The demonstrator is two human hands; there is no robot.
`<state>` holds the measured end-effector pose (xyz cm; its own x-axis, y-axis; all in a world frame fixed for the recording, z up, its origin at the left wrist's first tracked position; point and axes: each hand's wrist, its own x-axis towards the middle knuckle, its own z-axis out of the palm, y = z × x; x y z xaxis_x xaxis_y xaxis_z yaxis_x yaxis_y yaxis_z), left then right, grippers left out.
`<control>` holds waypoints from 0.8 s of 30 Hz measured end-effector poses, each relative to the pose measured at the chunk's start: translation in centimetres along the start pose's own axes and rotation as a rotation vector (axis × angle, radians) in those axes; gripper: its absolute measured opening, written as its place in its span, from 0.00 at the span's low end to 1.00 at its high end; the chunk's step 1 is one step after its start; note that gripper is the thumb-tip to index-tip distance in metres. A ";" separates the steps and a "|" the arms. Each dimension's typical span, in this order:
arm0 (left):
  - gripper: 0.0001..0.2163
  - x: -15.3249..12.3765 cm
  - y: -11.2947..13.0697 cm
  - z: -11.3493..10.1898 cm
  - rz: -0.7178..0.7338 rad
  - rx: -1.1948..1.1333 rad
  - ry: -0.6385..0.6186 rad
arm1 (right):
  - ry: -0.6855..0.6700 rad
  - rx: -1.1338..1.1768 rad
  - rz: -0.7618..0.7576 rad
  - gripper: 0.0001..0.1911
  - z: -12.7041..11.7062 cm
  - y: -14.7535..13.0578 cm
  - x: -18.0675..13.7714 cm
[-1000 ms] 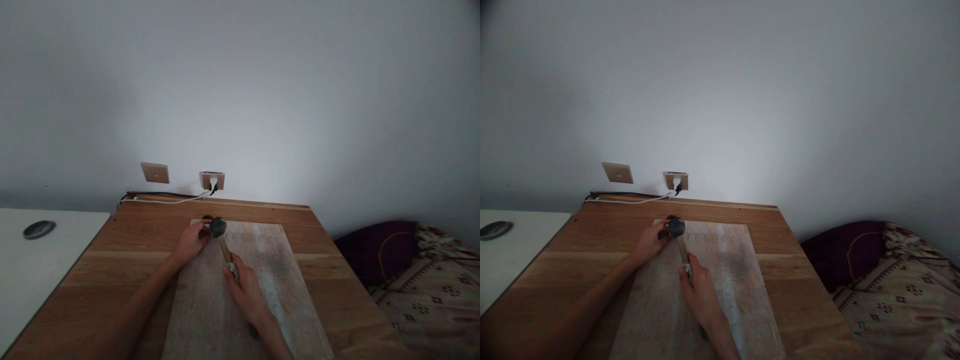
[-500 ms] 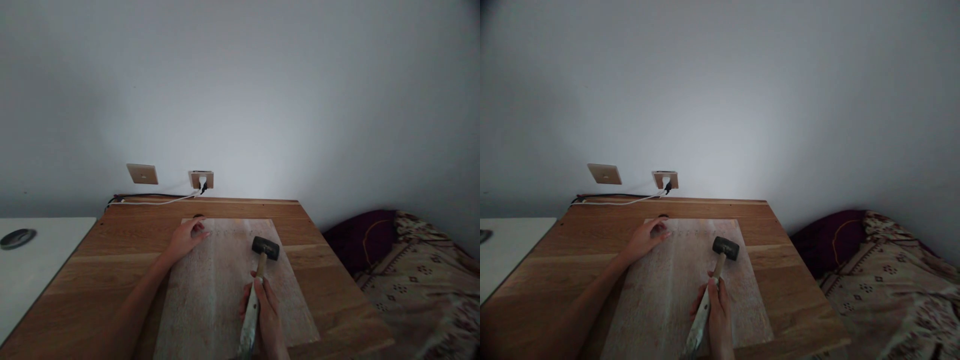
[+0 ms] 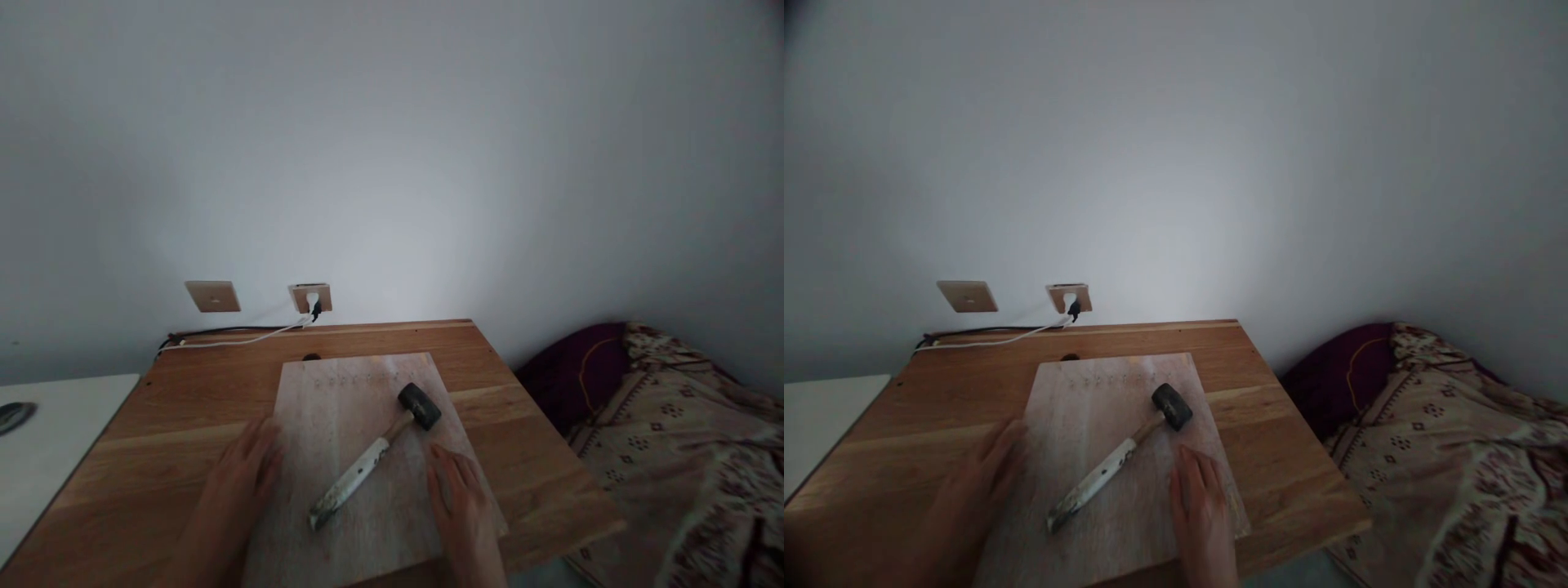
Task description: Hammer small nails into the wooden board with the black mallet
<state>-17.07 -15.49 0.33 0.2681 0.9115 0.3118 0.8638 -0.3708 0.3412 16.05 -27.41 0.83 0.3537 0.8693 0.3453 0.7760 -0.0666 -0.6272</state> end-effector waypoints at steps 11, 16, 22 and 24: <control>0.19 -1.4 6.8 5.0 0.244 0.005 -0.014 | 0.023 -0.392 -0.147 0.25 -3.2 9.0 0.3; 0.21 1.2 12.0 7.0 0.401 -0.125 -0.085 | 0.048 -0.404 -0.126 0.28 -6.7 14.9 3.0; 0.23 2.7 13.8 6.5 0.559 -0.193 -0.207 | 0.183 -0.604 0.106 0.33 -10.1 19.4 1.5; 0.23 2.3 14.1 6.7 0.598 -0.203 -0.223 | 0.203 -0.603 0.143 0.32 -10.5 20.0 1.0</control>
<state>-1.46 -17.40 -0.10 0.7764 0.5455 0.3157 0.4476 -0.8299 0.3331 37.45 -33.04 -4.06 0.5213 0.7256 0.4492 0.8498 -0.4893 -0.1958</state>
